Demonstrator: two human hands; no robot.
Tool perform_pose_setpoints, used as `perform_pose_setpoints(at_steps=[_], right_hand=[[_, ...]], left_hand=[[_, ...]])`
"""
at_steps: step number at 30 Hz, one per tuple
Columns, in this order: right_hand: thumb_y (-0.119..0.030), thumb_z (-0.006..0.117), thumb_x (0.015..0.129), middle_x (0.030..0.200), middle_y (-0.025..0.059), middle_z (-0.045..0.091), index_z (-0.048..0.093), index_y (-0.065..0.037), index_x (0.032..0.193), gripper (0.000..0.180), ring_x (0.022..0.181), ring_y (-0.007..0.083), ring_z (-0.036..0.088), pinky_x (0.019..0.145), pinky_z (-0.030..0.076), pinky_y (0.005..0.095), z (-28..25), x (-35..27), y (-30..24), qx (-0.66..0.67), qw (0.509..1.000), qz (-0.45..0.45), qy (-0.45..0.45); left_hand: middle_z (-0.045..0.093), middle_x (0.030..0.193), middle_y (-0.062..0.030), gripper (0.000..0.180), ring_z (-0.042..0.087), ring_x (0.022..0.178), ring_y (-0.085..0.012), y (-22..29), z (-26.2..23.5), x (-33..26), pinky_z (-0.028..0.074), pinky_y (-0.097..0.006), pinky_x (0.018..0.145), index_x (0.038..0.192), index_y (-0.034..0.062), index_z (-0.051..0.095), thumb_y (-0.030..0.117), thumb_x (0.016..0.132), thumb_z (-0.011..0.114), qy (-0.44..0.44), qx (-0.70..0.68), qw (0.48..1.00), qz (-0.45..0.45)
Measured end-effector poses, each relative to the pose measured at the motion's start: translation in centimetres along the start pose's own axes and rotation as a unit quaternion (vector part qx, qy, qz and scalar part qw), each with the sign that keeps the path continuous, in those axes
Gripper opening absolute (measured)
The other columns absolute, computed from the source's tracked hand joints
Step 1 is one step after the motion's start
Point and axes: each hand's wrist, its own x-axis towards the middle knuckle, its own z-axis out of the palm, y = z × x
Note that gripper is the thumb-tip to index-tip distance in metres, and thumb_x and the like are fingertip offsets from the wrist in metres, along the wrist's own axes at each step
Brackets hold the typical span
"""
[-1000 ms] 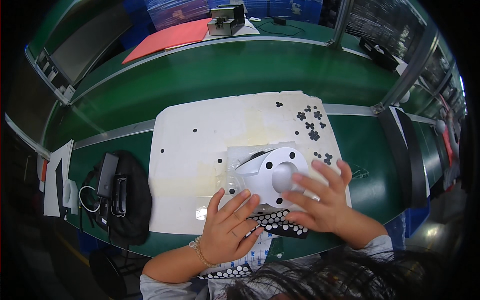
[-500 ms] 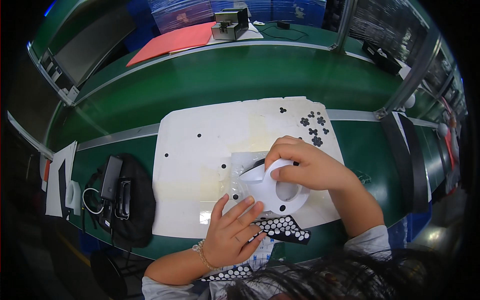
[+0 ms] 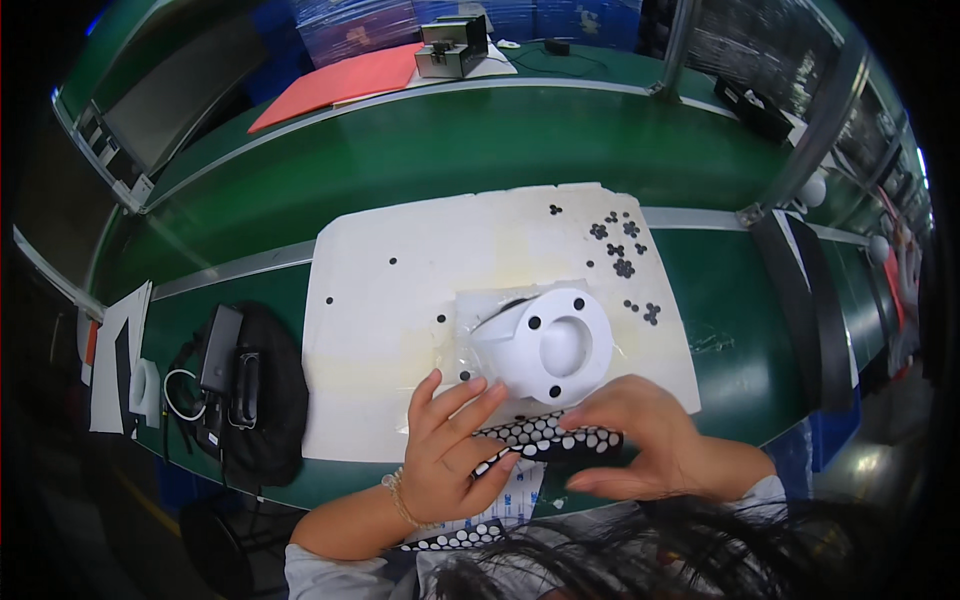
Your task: The person applies small black circular stickers to the bottom of white dome-shaped electronic devices. They peel the stickers from a sheet and place them into specific holes on the device base, then move the finished unit to the side. The person repeats this process for multiple units on a green assembly table.
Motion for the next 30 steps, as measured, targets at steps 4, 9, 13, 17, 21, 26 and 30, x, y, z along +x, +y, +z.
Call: perform_pose_setpoints(at_steps=[4, 9, 13, 17, 21, 26, 30], right_hand=[[-0.020, 0.071, 0.069, 0.083, 0.0062, 0.058, 0.057, -0.008, 0.102, 0.037, 0.074, 0.0225, 0.056, 0.067, 0.043, 0.0332, 1.3, -0.8, 0.4, -0.083, 0.996, -0.037, -0.003], [-0.018, 0.070, 0.071, 0.077, 0.0046, 0.058, 0.057, -0.009, 0.102, 0.035, 0.072, 0.0224, 0.055, 0.066, 0.042, 0.0330, 1.8, -0.6, 0.9, -0.043, 0.997, -0.055, 0.012], [-0.015, 0.069, 0.071, 0.076, 0.0034, 0.058, 0.058, -0.010, 0.101, 0.032, 0.073, 0.0224, 0.055, 0.066, 0.042, 0.0329, 2.0, -0.7, 1.4, -0.034, 0.999, -0.035, -0.003], [-0.015, 0.068, 0.071, 0.081, 0.0014, 0.060, 0.062, -0.011, 0.091, 0.021, 0.079, 0.0202, 0.057, 0.066, 0.042, 0.0323, 2.2, -1.1, 1.8, -0.040, 0.998, -0.047, 0.006], [-0.015, 0.067, 0.069, 0.092, -0.0024, 0.062, 0.063, -0.012, 0.080, 0.012, 0.092, 0.0188, 0.057, 0.067, 0.041, 0.0325, 2.3, -1.1, 2.2, -0.137, 0.972, -0.182, 0.062], [-0.014, 0.065, 0.071, 0.114, 0.0055, 0.055, 0.061, -0.011, 0.081, 0.011, 0.112, 0.0282, 0.045, 0.084, 0.037, 0.0400, 1.7, -2.0, 2.9, -0.126, 0.974, -0.161, 0.094], [-0.014, 0.061, 0.078, 0.127, 0.0158, 0.042, 0.059, -0.009, 0.086, 0.010, 0.122, 0.0359, 0.032, 0.099, 0.024, 0.0453, 0.8, -1.3, 4.4, -0.017, 0.988, 0.051, 0.148]], left_hand=[[0.053, 0.119, -0.0158, 0.012, 0.046, 0.112, -0.0305, 0.4, 0.2, 0.0, 0.019, -0.049, 0.101, 0.072, 0.0088, 0.054, 0.014, 0.070, 0.065, 0.016, -0.005, 1.000, 0.010], [0.054, 0.118, -0.0163, 0.013, 0.046, 0.111, -0.0302, 0.4, 0.0, 0.0, 0.020, -0.049, 0.100, 0.072, 0.0092, 0.053, 0.014, 0.070, 0.065, 0.031, -0.018, 0.999, 0.008], [0.053, 0.118, -0.0163, 0.013, 0.046, 0.112, -0.0298, 0.4, 0.0, 0.0, 0.020, -0.049, 0.101, 0.070, 0.0089, 0.053, 0.014, 0.070, 0.065, 0.019, -0.014, 1.000, 0.015], [0.053, 0.119, -0.0161, 0.012, 0.046, 0.112, -0.0293, 0.2, 0.0, -0.1, 0.019, -0.049, 0.101, 0.069, 0.0086, 0.054, 0.014, 0.070, 0.065, 0.015, -0.026, 1.000, 0.004], [0.053, 0.120, -0.0161, 0.012, 0.045, 0.113, -0.0292, 0.1, 0.0, -0.1, 0.019, -0.047, 0.101, 0.068, 0.0083, 0.053, 0.013, 0.070, 0.064, 0.011, -0.044, 0.999, -0.009], [0.051, 0.122, -0.0167, 0.013, 0.041, 0.118, -0.0314, -0.4, 0.3, 0.0, 0.018, -0.047, 0.101, 0.068, 0.0083, 0.052, 0.013, 0.071, 0.064, -0.015, -0.046, 0.998, -0.031], [0.048, 0.125, -0.0168, 0.014, 0.036, 0.123, -0.0328, 0.0, 0.7, 0.1, 0.016, -0.048, 0.102, 0.067, 0.0089, 0.052, 0.014, 0.071, 0.064, -0.051, -0.017, 0.998, -0.030]])
